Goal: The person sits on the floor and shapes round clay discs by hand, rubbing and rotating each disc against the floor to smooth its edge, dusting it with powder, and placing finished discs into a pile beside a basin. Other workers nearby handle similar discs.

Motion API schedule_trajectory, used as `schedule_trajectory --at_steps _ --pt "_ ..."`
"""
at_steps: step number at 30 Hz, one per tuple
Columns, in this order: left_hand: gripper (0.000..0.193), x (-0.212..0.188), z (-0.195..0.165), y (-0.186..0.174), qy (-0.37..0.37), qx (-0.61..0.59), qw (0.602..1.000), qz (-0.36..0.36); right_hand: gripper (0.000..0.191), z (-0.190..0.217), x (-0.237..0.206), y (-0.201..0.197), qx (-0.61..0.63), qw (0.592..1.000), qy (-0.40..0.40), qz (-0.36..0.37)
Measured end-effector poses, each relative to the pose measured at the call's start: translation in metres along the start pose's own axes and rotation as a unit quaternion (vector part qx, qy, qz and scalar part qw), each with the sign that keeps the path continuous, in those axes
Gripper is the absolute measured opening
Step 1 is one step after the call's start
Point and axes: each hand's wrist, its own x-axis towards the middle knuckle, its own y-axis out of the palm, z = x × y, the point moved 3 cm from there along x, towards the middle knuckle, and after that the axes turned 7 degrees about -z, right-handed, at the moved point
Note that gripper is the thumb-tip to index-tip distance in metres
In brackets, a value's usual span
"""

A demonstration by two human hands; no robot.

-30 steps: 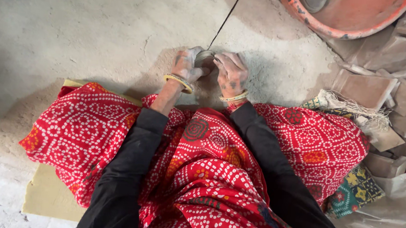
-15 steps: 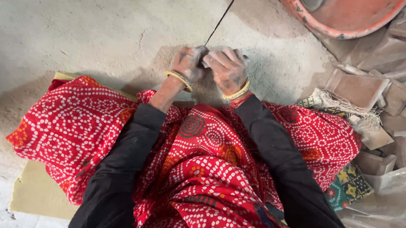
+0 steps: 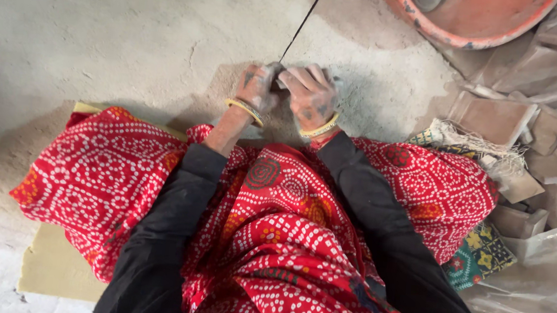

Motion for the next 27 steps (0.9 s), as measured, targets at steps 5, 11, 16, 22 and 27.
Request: schedule_trajectory --at_steps 5,11,16,22,27 --pt "0.043 0.005 0.001 -0.013 -0.034 -0.138 0.990 -0.008 0.013 -0.024 -0.018 0.000 0.105 0.977 0.187 -0.017" --pt "0.041 0.010 -0.026 -0.023 -0.129 -0.297 0.946 -0.028 0.016 -0.037 -0.019 0.003 0.172 0.943 0.278 -0.067" --pt "0.039 0.011 -0.043 -0.034 -0.124 -0.284 0.949 -0.058 0.014 -0.016 0.008 0.004 0.135 0.966 0.208 -0.074" --pt "0.036 0.015 -0.023 -0.024 -0.129 -0.283 0.949 -0.053 0.019 0.012 0.036 0.000 0.003 0.996 0.043 -0.074" --pt "0.031 0.012 -0.014 -0.007 -0.092 -0.349 0.932 -0.039 0.022 0.009 0.042 -0.006 -0.001 0.999 -0.047 -0.005"
